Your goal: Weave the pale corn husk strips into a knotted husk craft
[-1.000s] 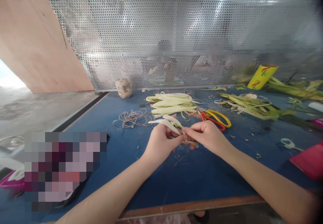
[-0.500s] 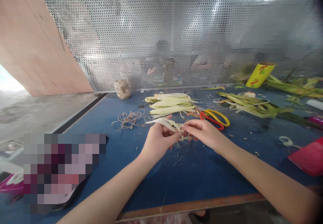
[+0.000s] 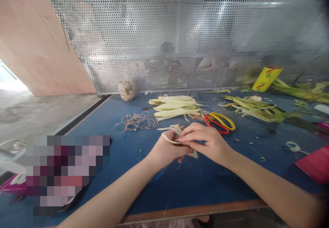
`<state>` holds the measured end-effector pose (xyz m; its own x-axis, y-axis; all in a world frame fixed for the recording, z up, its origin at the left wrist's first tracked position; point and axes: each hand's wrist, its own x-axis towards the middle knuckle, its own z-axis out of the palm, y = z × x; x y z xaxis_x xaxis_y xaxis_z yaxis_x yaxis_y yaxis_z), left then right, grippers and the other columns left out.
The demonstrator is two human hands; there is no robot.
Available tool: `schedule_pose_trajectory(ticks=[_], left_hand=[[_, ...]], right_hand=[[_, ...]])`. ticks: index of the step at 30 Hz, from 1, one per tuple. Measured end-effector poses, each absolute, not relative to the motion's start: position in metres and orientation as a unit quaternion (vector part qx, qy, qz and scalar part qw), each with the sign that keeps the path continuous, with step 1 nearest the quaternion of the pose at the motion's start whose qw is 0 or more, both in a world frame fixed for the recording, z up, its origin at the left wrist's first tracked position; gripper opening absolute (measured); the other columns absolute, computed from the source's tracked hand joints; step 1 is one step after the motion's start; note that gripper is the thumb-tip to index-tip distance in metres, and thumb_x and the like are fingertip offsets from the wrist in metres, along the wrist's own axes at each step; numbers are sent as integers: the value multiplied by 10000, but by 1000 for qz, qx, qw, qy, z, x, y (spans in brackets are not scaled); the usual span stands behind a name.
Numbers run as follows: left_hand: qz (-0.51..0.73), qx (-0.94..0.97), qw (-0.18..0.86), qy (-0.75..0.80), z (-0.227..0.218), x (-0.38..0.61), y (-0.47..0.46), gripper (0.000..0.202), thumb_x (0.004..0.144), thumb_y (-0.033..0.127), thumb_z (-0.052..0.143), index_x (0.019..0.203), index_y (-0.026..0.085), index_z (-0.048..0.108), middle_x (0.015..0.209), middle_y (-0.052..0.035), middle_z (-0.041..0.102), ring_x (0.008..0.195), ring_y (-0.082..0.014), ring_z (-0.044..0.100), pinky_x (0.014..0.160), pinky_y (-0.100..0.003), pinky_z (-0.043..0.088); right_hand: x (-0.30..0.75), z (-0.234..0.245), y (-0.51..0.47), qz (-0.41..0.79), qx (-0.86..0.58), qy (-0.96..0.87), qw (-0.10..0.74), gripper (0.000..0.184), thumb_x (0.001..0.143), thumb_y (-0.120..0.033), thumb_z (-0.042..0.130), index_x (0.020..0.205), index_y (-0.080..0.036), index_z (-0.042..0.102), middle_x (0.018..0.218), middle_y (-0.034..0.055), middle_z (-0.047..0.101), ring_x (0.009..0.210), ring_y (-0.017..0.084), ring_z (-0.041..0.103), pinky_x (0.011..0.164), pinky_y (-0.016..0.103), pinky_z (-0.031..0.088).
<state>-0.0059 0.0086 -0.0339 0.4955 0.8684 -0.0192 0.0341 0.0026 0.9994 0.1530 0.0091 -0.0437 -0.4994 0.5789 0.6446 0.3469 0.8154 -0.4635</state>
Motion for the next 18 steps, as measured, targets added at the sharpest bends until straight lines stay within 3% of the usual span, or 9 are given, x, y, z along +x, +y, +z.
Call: schedule_pose_trajectory(ticks=[4, 8, 11, 18], left_hand=[[347, 607, 632, 335, -30, -8, 5, 263, 613, 207, 708, 764, 146, 501, 572, 41, 568, 381, -57, 487, 369, -183, 394], [346, 578, 670, 312, -26, -9, 5, 228, 694, 303, 643, 760, 123, 519, 660, -11, 574, 474, -93, 541, 374, -201, 416], [352, 535, 710, 293, -25, -9, 7, 150, 725, 259, 592, 731, 120, 536, 674, -24, 552, 597, -138, 580, 383, -203, 430], [365, 501, 729, 290, -27, -9, 7, 61, 736, 186, 520, 752, 127, 523, 644, -40, 581, 573, -141, 576, 368, -193, 416]], right_hand=[[155, -39, 8, 165, -308, -832, 431, 179, 825, -220, 527, 917, -243, 679, 888, 44, 622, 830, 155, 600, 740, 287, 491], [157, -35, 6, 212, -308, -821, 431, 275, 892, -249, 404, 884, -210, 676, 907, 55, 618, 837, 154, 597, 737, 270, 492], [157, -35, 6, 212, -309, -814, 444, 288, 899, -250, 385, 882, -210, 670, 935, 57, 619, 861, 161, 591, 750, 272, 487], [157, -37, 6, 146, -315, -815, 463, 220, 859, -170, 436, 960, -215, 626, 928, 61, 632, 891, 169, 587, 814, 315, 465]])
